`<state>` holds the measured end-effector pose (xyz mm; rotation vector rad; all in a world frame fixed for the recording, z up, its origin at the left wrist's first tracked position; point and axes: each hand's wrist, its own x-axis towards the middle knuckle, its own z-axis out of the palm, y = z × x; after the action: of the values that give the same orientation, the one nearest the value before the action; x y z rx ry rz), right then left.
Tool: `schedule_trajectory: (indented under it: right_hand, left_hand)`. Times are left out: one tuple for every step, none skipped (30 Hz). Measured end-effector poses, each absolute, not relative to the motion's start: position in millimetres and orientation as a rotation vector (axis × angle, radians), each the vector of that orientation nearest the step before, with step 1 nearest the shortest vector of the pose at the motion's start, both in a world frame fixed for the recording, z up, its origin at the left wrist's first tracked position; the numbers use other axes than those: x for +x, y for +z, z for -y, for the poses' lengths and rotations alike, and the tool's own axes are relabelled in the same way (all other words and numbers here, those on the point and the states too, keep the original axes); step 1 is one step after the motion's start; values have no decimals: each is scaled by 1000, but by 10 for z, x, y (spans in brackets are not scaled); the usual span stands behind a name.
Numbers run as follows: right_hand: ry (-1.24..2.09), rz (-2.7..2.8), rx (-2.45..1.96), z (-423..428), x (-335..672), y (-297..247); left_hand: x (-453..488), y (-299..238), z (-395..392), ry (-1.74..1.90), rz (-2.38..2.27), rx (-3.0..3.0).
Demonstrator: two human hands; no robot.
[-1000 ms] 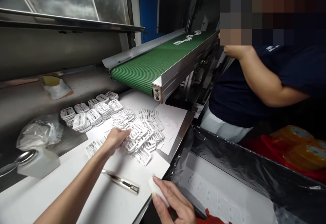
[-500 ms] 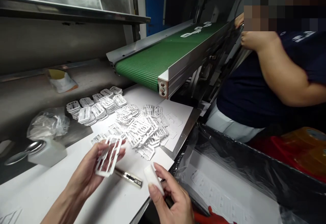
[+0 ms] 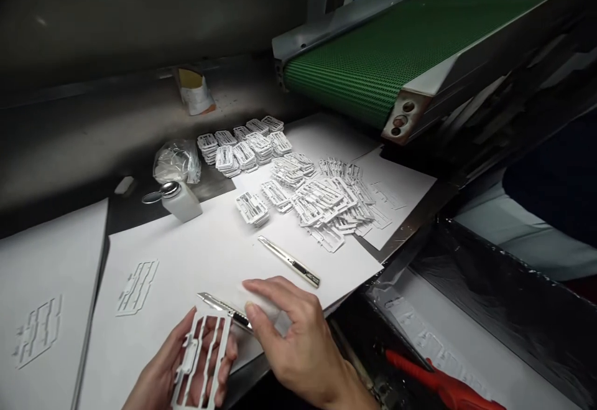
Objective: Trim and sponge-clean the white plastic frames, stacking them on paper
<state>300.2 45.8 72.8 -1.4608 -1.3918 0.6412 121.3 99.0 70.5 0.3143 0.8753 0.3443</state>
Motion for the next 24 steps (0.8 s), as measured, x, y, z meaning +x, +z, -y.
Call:
schedule_trajectory:
  right_hand:
    - [673,1440,-1425,-515,2949,768]
    - [698,1479,-1399,-569,2897,803]
    - [718,1514,-1382,-618,2849,834]
    - [730,1550,-1369,-660,2810,858]
    - [731,1590,-1354,-695,2782,879]
    - [723,1629,-1341,-719,2769,895]
    - [711,1670,-1329,-734,2771,910]
    - [702,1715,-1321,-741,2787,923]
    - [701,1757,-1325,-740,2816,935]
    - [709,1793,-1340,-733,2851,948]
    - [722,1818,-1361,-722,2885,959]
    - [736,1828,-1385,-711,2913,969]
    - [748,1821,-1409,-701,2929,978]
    - [754,1802,-1428,-695,2931,985]
    - [757,1780,-1433,-695,2919,991]
    - [756,1764,-1425,-699,2897,996]
    - [755,1762,-1407,-706,2871,1002]
    - [759,1776,-1383,-715,2849,1008]
    - [767,1799,-1367,-722,2837,1014]
    - [779,1824,-1362,-724,2839,1019]
    - [796,1836,-1377,-719,2855,1021]
    - [813,1827,-1410,-705,2884,1020]
    - [824,1795,-1450,-685,2919,1013]
    - [829,1748,-1488,-658,2954,1000]
  left_hand:
    - [1191,696,-977,338,-862,339]
    - [1172,689,-965,332,-852,360]
    - [1156,685,-955,330,-846,375]
    - [1141,683,-944,333,-845,377]
    - [1126,681,-934,344,-847,373]
    - [1111,679,-925,357,-851,367]
    - [1095,677,-917,366,-852,364]
    - [1081,673,-910,368,-852,363]
    - [1067,669,-903,366,-850,369]
    - [1055,664,-897,355,-849,378]
    - [1046,659,-891,343,-848,386]
    - [1040,655,-886,335,-845,388]
    - [1037,652,-879,331,-843,386]
    - [1038,651,-872,329,-839,385]
    - [1041,652,-864,330,-837,385]
    - [1045,655,-855,331,-837,385]
    - [1047,660,-846,337,-841,387]
    - [1048,666,-837,345,-849,383]
    - [1046,671,-829,357,-858,373]
    - [1041,675,-822,368,-869,354]
    - [1032,677,-817,376,-880,327]
    - [1022,675,-813,384,-889,303]
    - [1011,671,-809,393,-899,284]
    - [999,664,-807,399,-908,274]
